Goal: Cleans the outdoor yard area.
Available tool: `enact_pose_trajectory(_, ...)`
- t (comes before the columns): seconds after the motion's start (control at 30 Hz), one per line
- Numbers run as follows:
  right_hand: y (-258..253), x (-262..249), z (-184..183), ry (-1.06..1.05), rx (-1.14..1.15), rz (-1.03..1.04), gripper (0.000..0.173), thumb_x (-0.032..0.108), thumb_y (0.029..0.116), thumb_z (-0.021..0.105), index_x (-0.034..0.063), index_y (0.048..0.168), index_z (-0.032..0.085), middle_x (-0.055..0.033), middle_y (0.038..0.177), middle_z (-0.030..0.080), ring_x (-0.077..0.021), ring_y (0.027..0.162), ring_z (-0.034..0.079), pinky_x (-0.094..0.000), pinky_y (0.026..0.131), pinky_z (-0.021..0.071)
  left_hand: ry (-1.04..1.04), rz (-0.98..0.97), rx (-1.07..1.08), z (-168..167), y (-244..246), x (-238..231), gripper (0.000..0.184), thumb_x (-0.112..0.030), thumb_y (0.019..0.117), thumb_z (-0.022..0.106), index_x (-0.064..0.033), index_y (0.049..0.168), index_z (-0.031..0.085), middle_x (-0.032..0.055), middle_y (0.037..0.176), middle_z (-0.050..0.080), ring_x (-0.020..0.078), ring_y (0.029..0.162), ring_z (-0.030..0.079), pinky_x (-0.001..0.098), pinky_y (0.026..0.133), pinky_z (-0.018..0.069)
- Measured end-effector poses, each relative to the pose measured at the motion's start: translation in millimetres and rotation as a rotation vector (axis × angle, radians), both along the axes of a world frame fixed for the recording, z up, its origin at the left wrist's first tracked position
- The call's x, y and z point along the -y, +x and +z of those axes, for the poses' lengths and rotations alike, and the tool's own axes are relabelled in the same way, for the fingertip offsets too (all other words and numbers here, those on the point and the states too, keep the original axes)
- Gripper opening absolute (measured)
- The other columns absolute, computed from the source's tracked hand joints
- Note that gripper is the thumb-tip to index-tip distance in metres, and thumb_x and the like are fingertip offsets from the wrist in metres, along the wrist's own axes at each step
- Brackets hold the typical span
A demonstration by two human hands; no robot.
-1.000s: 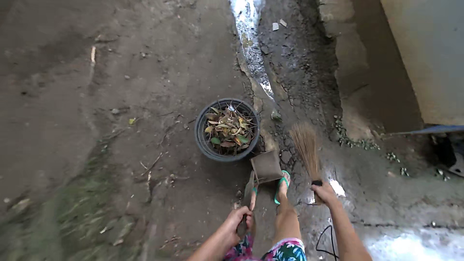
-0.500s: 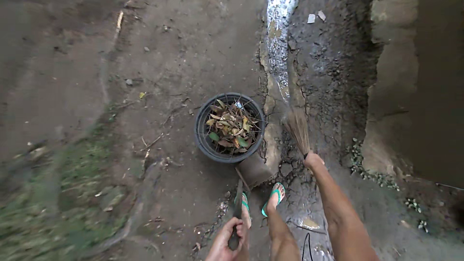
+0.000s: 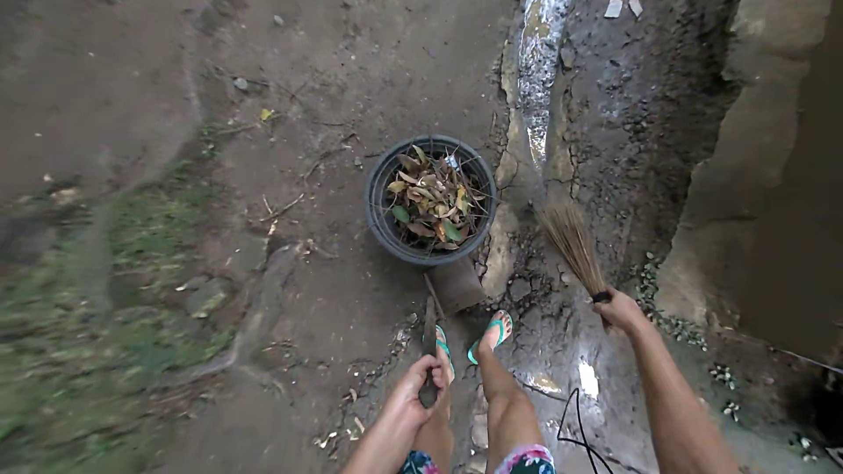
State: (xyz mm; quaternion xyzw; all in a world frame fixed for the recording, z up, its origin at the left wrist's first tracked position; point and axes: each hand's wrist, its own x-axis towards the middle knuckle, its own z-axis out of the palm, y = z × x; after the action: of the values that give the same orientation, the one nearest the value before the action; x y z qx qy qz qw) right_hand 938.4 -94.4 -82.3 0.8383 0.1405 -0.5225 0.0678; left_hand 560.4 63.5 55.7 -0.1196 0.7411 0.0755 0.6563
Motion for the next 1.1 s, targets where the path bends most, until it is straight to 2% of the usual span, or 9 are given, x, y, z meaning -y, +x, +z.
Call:
enact_pose_trajectory(0.1,-21.6,-25.6,-40.5,-0.074,-0.005,0.077,0.063,0.033,0.0936,0.071,0.0053,0.147,0.052,-0.0241,0.138,0.060,-0.0399,0.131,0.057,-0.0600,0.109,0.0448,0.029,0.017,0.001,-17.6,1.0,1.5,0.013,0.002,0.0973,0.044,-0.0078,0.088,0.046,0.0010,0.056,0.044,0.0045,0.040,0.044,0.0149,0.036,0.0415)
enact_pose_trajectory(0.2,-46.6,-19.7,-48.7,-0.095,-0.172,0.158,0.057,0.032,0.0954,0.072,0.0027,0.141,0.057,-0.0254,0.136,0.061,-0.0395,0.128,0.059,-0.0586,0.109,0.0451,0.022,0.033,0.004,-24.1,1.2,-0.7,0.013,0.002,0.0969,0.045,-0.0080,0.088,0.046,0.0009,0.056,0.044,0.0049,0.040,0.045,0.0151,0.036,0.0415)
enact_pose_trajectory(0.4,-47.6,34.9,39.9,-0.044,-0.391,0.142,0.061,0.020,0.0917,0.077,0.0133,0.148,0.055,-0.0215,0.129,0.065,-0.0360,0.116,0.065,-0.0563,0.101,0.0498,0.040,0.103,0.055,-28.7,-11.8,-2.9,0.012,0.002,0.0958,0.045,-0.0060,0.087,0.047,0.0024,0.057,0.046,0.0057,0.040,0.047,0.0153,0.036,0.0426)
enact_pose_trajectory(0.53,-33.1,27.7,63.6,-0.054,-0.214,0.095,0.060,0.024,0.0944,0.074,0.0166,0.150,0.053,-0.0221,0.127,0.066,-0.0383,0.116,0.065,-0.0595,0.101,0.0492,0.040,0.124,0.079,-29.6,-13.1,-12.3,0.013,0.001,0.0971,0.044,-0.0061,0.087,0.047,0.0024,0.057,0.046,0.0055,0.040,0.047,0.0150,0.037,0.0431)
enact_pose_trajectory(0.63,-31.2,-17.6,25.2,-0.003,0.029,0.094,0.058,0.027,0.0948,0.072,0.0080,0.146,0.053,-0.0268,0.130,0.064,-0.0444,0.122,0.061,-0.0646,0.103,0.0465,0.064,0.115,0.077,-31.1,-10.5,-16.3,0.013,0.000,0.0983,0.044,-0.0055,0.087,0.048,0.0034,0.057,0.048,0.0069,0.041,0.049,0.0164,0.038,0.0449)
enact_pose_trajectory(0.73,-25.2,-68.9,-38.8,-0.023,0.161,0.110,0.068,0.031,0.0967,0.067,0.0044,0.153,0.042,-0.0258,0.137,0.061,-0.0413,0.128,0.060,-0.0600,0.106,0.0470,0.082,0.134,0.088,-32.6,-4.0,-18.6,0.013,0.000,0.0985,0.044,-0.0054,0.088,0.048,0.0038,0.058,0.050,0.0067,0.042,0.051,0.0160,0.038,0.0457)
enact_pose_trajectory(0.87,-23.9,-87.2,-86.6,-0.056,0.054,0.193,0.065,0.028,0.0927,0.072,0.0024,0.148,0.049,-0.0259,0.140,0.058,-0.0402,0.132,0.056,-0.0601,0.109,0.0440,0.094,0.162,0.084,-34.1,-0.6,-22.4,0.011,0.001,0.0982,0.045,-0.0051,0.089,0.048,0.0043,0.059,0.051,0.0070,0.042,0.052,0.0164,0.039,0.0472)
enact_pose_trajectory(1.0,-36.2,-39.8,-34.6,0.019,-0.238,0.216,0.048,0.024,0.0962,0.073,0.0033,0.137,0.060,-0.0256,0.125,0.065,-0.0393,0.115,0.064,-0.0590,0.101,0.0487,0.088,0.156,0.089,-31.1,-1.4,-25.6,0.009,0.000,0.0986,0.045,-0.0058,0.092,0.047,0.0042,0.061,0.050,0.0072,0.043,0.051,0.0168,0.040,0.0473)
enact_pose_trajectory(1.1,-51.9,10.1,26.0,0.064,-0.380,0.130,0.055,0.019,0.0970,0.072,0.0105,0.148,0.053,-0.0218,0.124,0.067,-0.0337,0.106,0.068,-0.0539,0.095,0.0539,0.084,0.161,0.100,-28.6,-1.4,-28.9,0.008,0.000,0.0987,0.044,-0.0060,0.093,0.046,0.0042,0.061,0.049,0.0069,0.042,0.050,0.0161,0.039,0.0465)
